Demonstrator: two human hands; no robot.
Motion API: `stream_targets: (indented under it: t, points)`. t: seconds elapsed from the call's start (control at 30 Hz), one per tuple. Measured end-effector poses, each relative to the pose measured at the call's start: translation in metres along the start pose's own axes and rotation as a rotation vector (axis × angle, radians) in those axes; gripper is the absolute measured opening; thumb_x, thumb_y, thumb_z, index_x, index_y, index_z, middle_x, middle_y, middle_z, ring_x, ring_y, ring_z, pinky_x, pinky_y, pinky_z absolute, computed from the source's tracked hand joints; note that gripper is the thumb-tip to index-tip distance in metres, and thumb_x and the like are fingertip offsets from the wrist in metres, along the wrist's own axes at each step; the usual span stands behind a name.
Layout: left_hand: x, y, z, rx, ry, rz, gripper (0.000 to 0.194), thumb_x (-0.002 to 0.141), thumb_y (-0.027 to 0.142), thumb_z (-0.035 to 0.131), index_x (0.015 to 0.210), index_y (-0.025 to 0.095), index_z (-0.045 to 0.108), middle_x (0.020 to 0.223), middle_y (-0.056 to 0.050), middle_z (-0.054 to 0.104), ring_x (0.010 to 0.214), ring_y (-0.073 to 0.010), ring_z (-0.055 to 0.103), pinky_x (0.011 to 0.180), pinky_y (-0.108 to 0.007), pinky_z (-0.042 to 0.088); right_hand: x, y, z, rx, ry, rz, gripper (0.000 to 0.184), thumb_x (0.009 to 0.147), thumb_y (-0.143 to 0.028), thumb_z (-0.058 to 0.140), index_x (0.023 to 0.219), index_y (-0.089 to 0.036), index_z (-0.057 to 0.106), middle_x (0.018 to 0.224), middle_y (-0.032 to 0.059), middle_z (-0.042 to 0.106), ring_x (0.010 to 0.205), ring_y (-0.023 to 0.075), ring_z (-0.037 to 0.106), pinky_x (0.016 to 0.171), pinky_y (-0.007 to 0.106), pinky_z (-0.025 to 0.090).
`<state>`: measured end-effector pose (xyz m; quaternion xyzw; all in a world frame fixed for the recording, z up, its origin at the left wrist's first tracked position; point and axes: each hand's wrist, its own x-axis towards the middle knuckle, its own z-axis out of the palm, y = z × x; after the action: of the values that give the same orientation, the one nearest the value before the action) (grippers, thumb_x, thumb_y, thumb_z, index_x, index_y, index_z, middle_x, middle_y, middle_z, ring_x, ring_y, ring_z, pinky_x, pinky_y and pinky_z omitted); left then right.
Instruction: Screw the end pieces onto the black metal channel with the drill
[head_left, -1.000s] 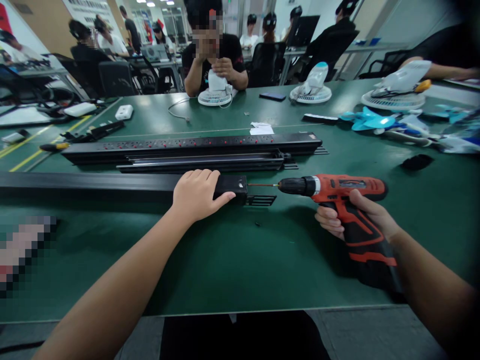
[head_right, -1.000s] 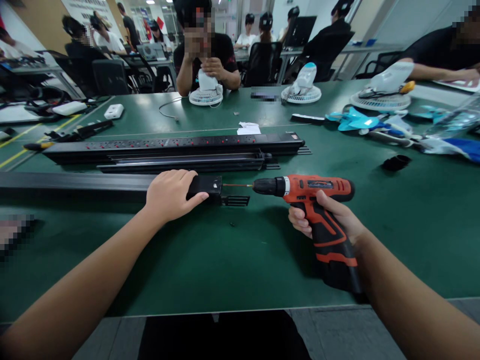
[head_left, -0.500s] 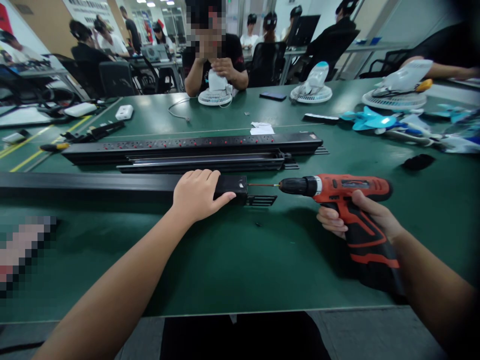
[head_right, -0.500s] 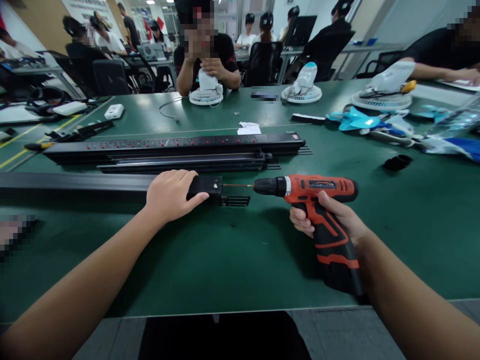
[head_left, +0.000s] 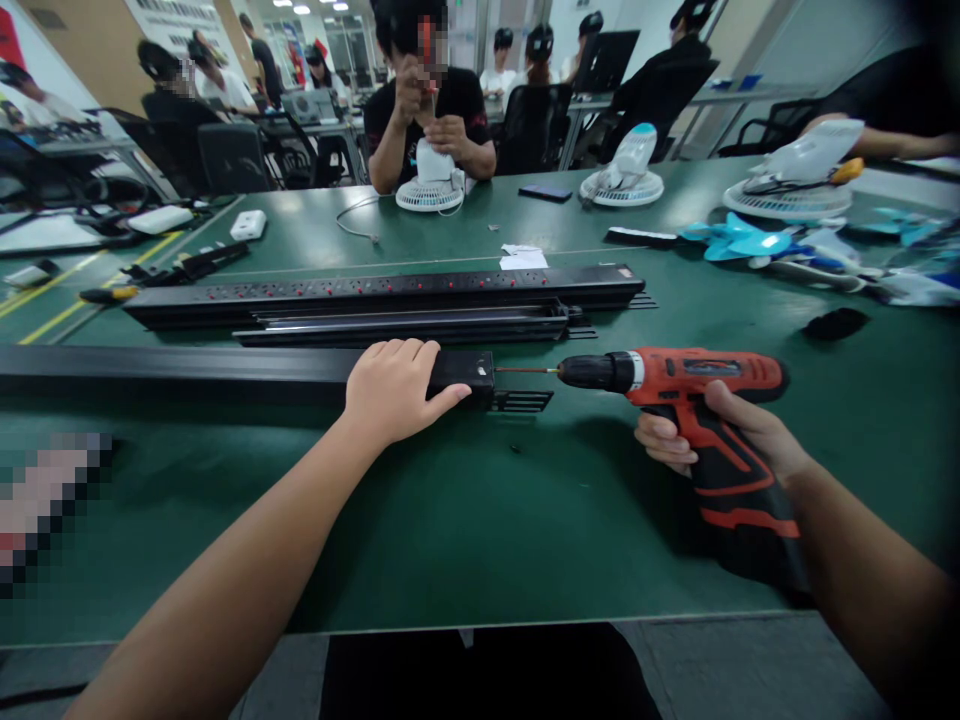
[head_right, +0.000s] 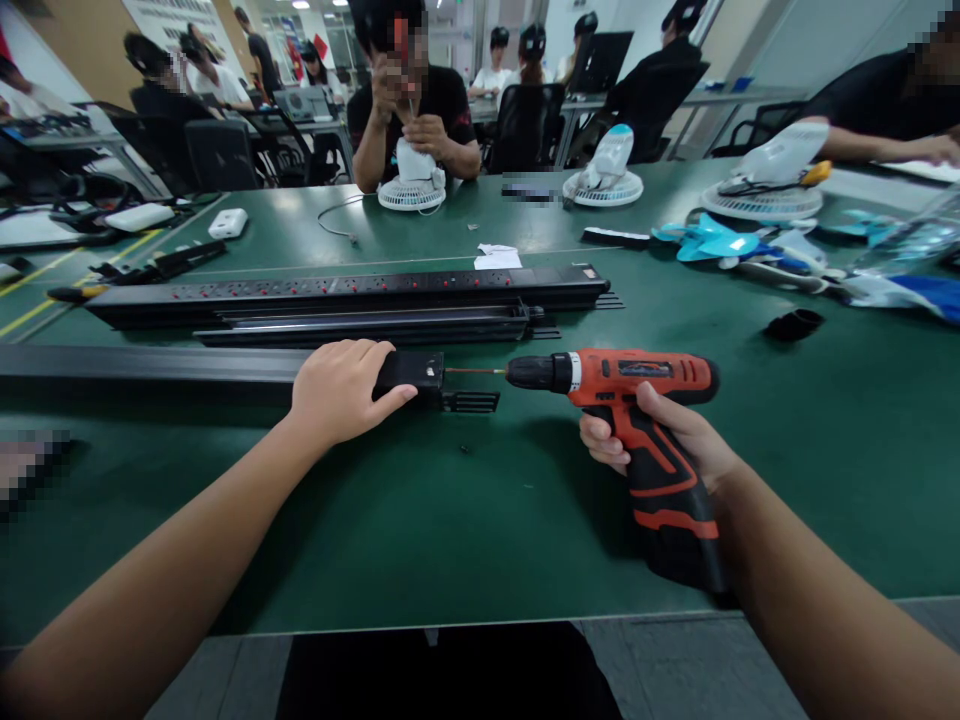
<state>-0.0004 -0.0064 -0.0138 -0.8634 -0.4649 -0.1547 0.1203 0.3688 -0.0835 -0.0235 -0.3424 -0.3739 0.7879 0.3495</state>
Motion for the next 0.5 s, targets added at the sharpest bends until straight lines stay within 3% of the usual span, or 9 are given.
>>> stream_targets:
  t: [0.5]
  points:
    - [0.0, 0.0008, -0.0019, 0.005, -0.005, -0.002, 0.067, 0.098, 0.072, 0.04, 0.117, 0.014, 0.069, 0.11, -0.016, 0.074, 0.101, -0.0358, 0.069, 0.089, -0.049, 0.05, 0.0001, 0.0012, -0.0056, 0.013, -0.053, 0.021, 0.046, 0.07, -0.064, 0.051, 0.076, -0.019, 0.056, 0.063, -0.0029, 0.041, 0.051, 0.0066, 0.035, 0.046, 0.018, 0.04]
